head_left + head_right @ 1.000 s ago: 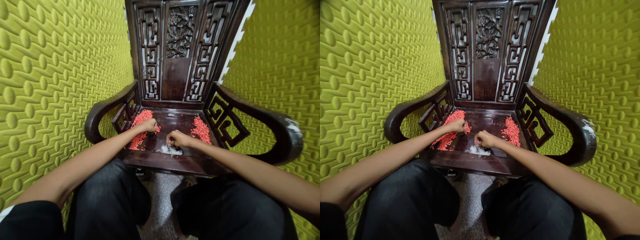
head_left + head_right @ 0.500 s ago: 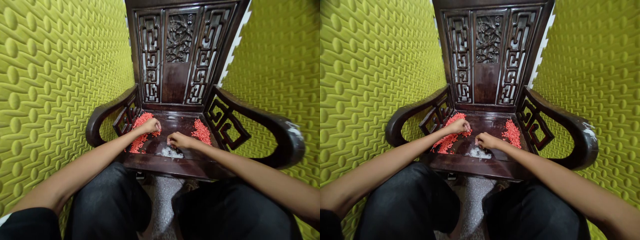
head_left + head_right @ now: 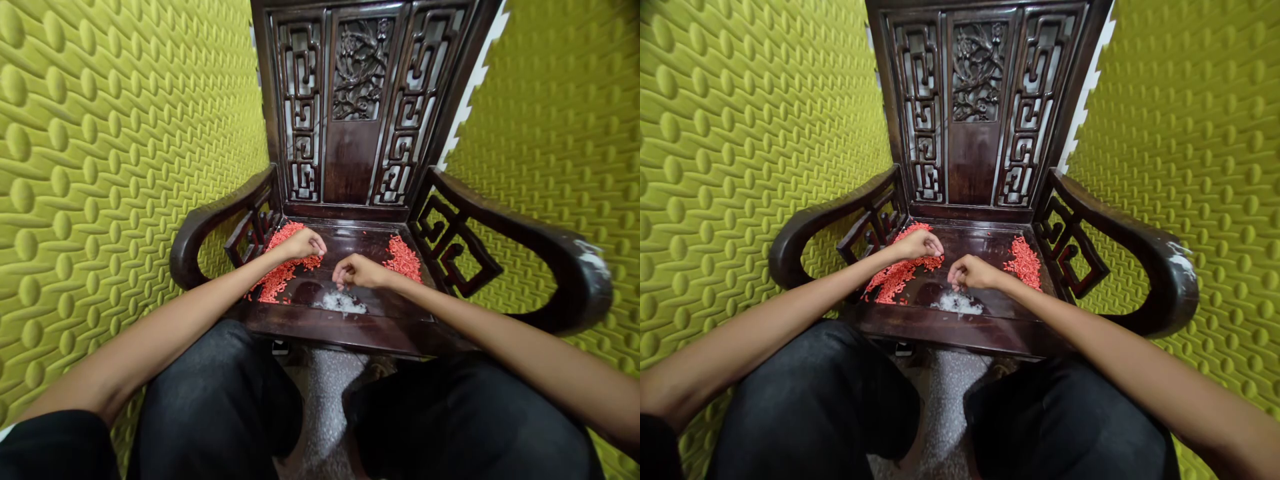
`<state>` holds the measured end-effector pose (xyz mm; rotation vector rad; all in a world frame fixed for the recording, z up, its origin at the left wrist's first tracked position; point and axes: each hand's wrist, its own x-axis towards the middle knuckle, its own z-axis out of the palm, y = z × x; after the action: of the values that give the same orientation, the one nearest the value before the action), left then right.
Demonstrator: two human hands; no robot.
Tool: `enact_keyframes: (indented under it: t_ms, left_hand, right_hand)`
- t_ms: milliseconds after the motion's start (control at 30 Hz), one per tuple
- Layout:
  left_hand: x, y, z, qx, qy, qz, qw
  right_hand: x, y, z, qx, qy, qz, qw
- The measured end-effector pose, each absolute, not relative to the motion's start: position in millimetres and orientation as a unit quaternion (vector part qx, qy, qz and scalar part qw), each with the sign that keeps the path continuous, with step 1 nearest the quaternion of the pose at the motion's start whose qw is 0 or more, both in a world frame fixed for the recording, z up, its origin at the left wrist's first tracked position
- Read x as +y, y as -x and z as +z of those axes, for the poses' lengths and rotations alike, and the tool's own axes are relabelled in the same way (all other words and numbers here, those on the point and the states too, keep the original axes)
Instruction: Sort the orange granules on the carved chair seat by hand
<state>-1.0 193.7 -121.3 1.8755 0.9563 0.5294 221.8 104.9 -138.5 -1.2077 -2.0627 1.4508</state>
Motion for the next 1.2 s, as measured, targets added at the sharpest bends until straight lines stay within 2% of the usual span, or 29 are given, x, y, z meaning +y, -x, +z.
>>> enact_keyframes:
  t_ms: [233,500,767,1200]
  left_hand:
    - [177,-6,-102,0.367,-0.72,0.245,0.535]
    - [147,-14,-63,0.276,-0.655,0.311,0.631]
    - [121,-20,-24,0.245,-0.635,0.372,0.631]
    - [119,-21,-25,0.25,-0.673,0.36,0.596]
  right_hand:
    - [110,-229,-114,-0.71,0.438,0.499,0.237]
    - [100,-253,-50,-0.708,0.445,0.407,0.368]
    - [67,-243,-9,-0.696,0.392,0.352,0.488]
    - [57,-231,-5,-0.714,0.377,0.331,0.489]
